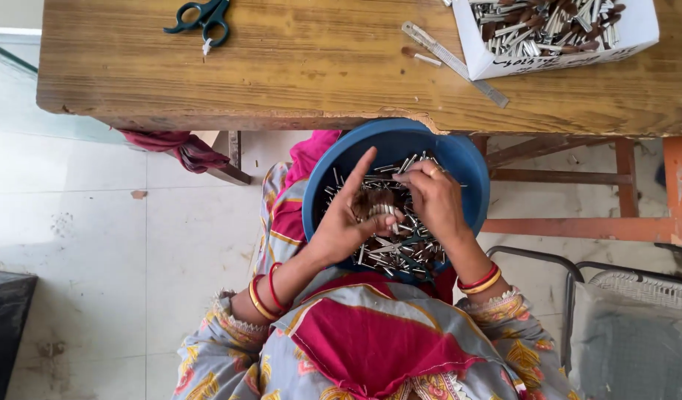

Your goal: The person sits on the floor and sorts small metal pins from a blue bowl, picking them up and placing them into a white box on the table. The person handles the pins by hand throughout the task.

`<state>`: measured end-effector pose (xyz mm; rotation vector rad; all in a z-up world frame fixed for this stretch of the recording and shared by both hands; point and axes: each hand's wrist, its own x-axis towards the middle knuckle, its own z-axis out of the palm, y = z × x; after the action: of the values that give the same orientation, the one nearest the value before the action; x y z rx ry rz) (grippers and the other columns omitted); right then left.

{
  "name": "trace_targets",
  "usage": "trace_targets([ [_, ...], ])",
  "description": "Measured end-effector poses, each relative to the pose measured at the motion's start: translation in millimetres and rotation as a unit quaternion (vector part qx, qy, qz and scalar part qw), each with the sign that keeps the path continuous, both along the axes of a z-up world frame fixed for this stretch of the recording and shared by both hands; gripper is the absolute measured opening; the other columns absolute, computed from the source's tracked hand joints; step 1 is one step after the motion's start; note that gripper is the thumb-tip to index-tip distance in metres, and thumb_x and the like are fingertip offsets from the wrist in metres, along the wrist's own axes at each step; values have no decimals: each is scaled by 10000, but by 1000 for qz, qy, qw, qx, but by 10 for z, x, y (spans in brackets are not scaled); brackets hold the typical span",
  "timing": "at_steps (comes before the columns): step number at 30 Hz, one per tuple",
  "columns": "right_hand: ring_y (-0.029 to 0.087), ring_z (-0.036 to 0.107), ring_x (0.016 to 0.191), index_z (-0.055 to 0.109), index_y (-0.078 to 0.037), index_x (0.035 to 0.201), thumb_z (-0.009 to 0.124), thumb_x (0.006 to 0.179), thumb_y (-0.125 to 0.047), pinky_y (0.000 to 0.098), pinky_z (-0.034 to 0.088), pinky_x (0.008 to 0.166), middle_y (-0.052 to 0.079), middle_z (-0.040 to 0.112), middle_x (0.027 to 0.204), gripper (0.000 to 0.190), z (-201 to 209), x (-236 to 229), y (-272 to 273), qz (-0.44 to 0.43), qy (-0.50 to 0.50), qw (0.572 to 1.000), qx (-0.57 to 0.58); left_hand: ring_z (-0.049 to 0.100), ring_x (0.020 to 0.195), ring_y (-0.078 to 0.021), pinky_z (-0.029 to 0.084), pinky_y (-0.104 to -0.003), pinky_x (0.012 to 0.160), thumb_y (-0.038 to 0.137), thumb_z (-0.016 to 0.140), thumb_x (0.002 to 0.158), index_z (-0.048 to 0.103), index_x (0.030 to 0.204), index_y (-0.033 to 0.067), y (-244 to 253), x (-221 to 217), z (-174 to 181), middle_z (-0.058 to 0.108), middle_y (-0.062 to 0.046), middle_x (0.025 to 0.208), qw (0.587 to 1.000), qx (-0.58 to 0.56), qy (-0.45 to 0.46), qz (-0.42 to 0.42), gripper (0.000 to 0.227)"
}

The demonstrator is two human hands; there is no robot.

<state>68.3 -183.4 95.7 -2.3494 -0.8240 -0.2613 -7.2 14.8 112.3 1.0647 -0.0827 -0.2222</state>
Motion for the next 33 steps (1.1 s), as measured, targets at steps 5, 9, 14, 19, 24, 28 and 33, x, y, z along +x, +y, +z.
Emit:
trace_targets([
  [5,262,683,916,742,-87,989,725,847,102,358,552,798,79,683,1000,237,2,-112,-32,38,-22,988,151,676,1064,-145,608,-305,829,-160,570,929,37,1682,246,-6,37,-180,645,-70,1236,1000,-14,5,13,1008],
  [9,220,748,879,763,-84,1023,703,912,74,302,583,756,68,721,976,202,-132,70,-75,-15,160,984,81,640,997,-142,568,-280,860,-170,608,983,38,1726,244,-38,-14,-193,672,-110,1145,997,-60,-40,-27,1024],
  [14,248,705,955,746,-83,991,729,865,78,341,567,822,91,729,1023,205,-45,-121,-71,27,-34,990,130,656,994,-130,569,-272,781,-183,666,889,75,1681,221,-59,-31,54,671,-86,1152,999,44,-1,31,1067],
  [19,245,734,958,739,-45,1017,742,862,68,357,581,824,95,735,1033,191,-81,-35,-97,23,88,981,172,657,1039,-148,566,-248,884,-195,662,926,68,1713,209,-88,65,14,668,-102,1176,998,4,-58,26,1066],
  [24,279,710,915,749,-46,993,734,875,86,396,565,794,95,737,1001,177,-111,27,-101,-9,27,1000,8,664,1006,-127,570,-250,814,-171,650,920,62,1694,213,-110,-33,156,678,-80,1228,1000,5,-1,0,1044],
  [28,271,711,1002,684,-58,962,727,867,75,372,583,846,109,715,1085,168,30,-67,-109,56,-37,976,207,661,1072,-131,581,-262,904,-184,668,894,75,1700,206,-123,94,7,669,-92,1220,998,2,-40,39,1074],
  [33,189,733,908,743,-73,1012,738,880,70,305,577,802,62,744,993,194,-161,40,-125,-2,115,981,158,652,999,-116,554,-243,849,-146,691,922,66,1699,205,-110,19,182,703,-77,1131,998,48,-34,19,1057],
])
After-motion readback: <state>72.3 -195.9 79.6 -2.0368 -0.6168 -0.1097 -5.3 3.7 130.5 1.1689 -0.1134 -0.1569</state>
